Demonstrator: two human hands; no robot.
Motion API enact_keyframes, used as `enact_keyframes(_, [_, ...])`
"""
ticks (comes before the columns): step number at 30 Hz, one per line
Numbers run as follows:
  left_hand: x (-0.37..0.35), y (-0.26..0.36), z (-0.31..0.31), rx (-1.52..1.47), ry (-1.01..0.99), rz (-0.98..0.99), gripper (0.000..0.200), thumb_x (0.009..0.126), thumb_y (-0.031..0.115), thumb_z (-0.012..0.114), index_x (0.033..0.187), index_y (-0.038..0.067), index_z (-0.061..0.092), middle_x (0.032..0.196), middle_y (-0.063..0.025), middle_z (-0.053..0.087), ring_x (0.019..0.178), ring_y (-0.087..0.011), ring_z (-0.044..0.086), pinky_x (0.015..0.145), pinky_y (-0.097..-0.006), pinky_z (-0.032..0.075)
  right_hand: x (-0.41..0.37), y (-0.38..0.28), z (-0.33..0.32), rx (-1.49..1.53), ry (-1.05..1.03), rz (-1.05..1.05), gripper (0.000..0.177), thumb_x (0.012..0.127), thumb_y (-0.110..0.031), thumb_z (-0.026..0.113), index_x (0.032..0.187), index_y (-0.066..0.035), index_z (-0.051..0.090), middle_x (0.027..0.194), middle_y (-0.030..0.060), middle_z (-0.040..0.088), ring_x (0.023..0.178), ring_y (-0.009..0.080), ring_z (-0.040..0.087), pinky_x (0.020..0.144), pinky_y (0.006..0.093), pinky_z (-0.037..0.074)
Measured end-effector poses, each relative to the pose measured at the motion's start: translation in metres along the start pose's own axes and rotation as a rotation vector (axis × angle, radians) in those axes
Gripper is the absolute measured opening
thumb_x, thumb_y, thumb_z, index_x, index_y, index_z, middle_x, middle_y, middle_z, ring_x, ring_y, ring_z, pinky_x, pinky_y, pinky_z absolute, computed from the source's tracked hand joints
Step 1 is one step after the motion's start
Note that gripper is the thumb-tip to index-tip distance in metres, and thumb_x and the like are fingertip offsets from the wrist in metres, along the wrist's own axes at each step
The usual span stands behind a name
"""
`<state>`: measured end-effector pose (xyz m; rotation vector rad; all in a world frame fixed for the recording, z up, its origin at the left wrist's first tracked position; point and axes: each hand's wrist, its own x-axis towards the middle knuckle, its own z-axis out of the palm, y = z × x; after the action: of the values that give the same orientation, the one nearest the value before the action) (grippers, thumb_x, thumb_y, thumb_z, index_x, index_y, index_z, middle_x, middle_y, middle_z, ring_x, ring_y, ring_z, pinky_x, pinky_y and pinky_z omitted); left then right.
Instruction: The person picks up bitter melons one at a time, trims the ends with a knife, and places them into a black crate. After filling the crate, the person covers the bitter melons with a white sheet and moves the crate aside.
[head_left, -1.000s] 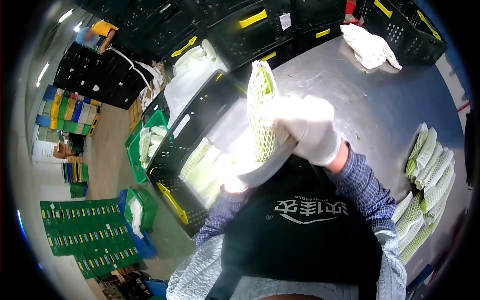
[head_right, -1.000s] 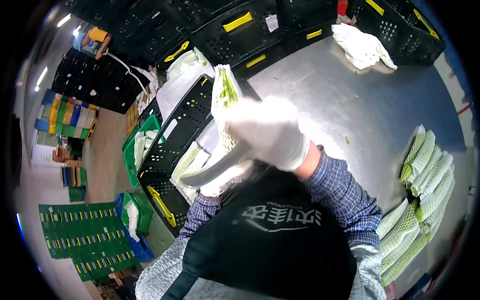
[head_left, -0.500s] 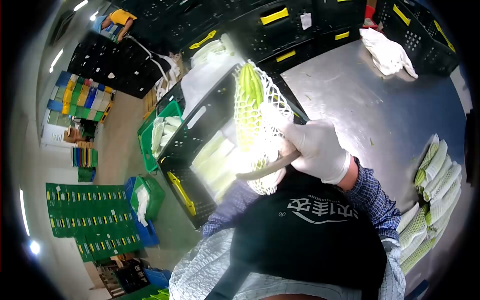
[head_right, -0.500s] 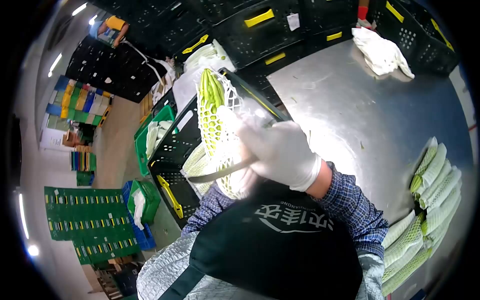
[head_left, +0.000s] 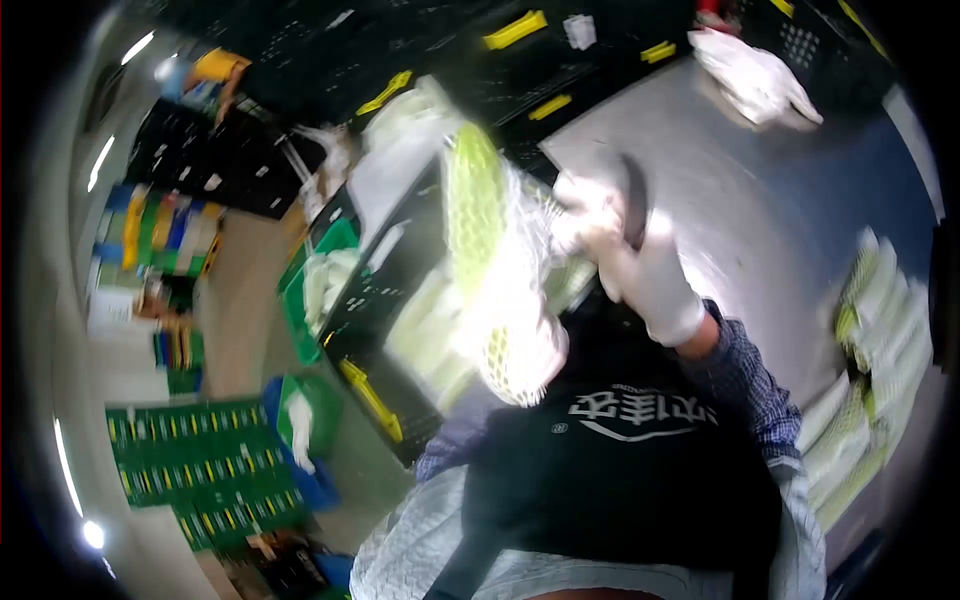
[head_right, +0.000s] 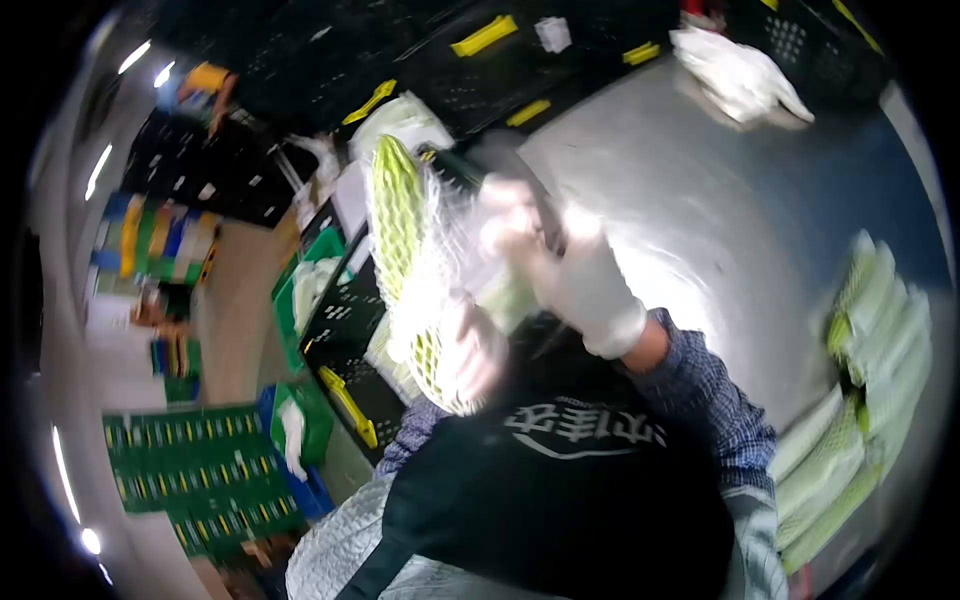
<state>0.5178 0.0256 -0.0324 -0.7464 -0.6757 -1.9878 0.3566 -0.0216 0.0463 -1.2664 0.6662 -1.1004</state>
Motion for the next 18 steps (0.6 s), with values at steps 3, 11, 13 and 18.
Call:
enact_keyframes(3, [0.013, 0.002, 0.058, 0.643, 1.066, -0.037, 0.074, 0.079, 0.032, 0.075, 0.134, -0.004, 0.042, 0.093, -0.0136, 0.062, 0.082, -0.0261, 0.064, 0.066, -0.0353, 0.054, -0.005, -0.009, -0.032, 0.099, 0.365, -0.174, 0.03, 0.094, -0.018, 0.063, 0.117, 0.001, 0.063, 0.093, 0.0101, 0.069, 0.079, 0.0135, 0.065, 0.071, 0.0279, 0.055])
enact_keyframes(11, [0.061, -0.05, -0.013, 1.683, 0.381, -0.883, 0.08, 0.075, -0.001, 0.076, 0.143, 0.0, 0.035, 0.137, -0.0133, 0.047, 0.121, -0.0211, 0.049, 0.107, -0.0335, 0.036, -0.07, 0.025, -0.097, -0.489, 0.366, -0.201, 0.104, 0.075, -0.045, 0.077, 0.143, 0.017, 0.026, 0.097, 0.0302, 0.067, 0.074, 0.0329, 0.071, 0.071, 0.0373, 0.059])
enact_keyframes(13, [0.081, -0.065, -0.003, 1.593, 0.302, -0.92, 0.091, 0.074, -0.002, 0.075, 0.152, 0.003, 0.028, 0.147, -0.0143, 0.044, 0.13, -0.0244, 0.048, 0.109, -0.0353, 0.036, -0.1, 0.02, -0.133, -0.76, 0.449, 0.038, 0.105, 0.076, -0.045, 0.076, 0.15, 0.007, 0.023, 0.115, 0.0334, 0.062, 0.083, 0.0311, 0.072, 0.075, 0.0351, 0.058])
enact_keyframes(18, [0.071, -0.044, -0.014, 1.654, 0.441, -0.945, 0.082, 0.074, -0.008, 0.07, 0.149, 0.005, 0.039, 0.14, -0.0153, 0.052, 0.123, -0.0243, 0.054, 0.105, -0.036, 0.043, -0.211, 0.013, -0.197, -1.092, 0.782, 0.663, 0.103, 0.078, -0.053, 0.068, 0.153, 0.0, 0.021, 0.102, 0.0224, 0.069, 0.081, 0.0302, 0.07, 0.071, 0.0384, 0.058])
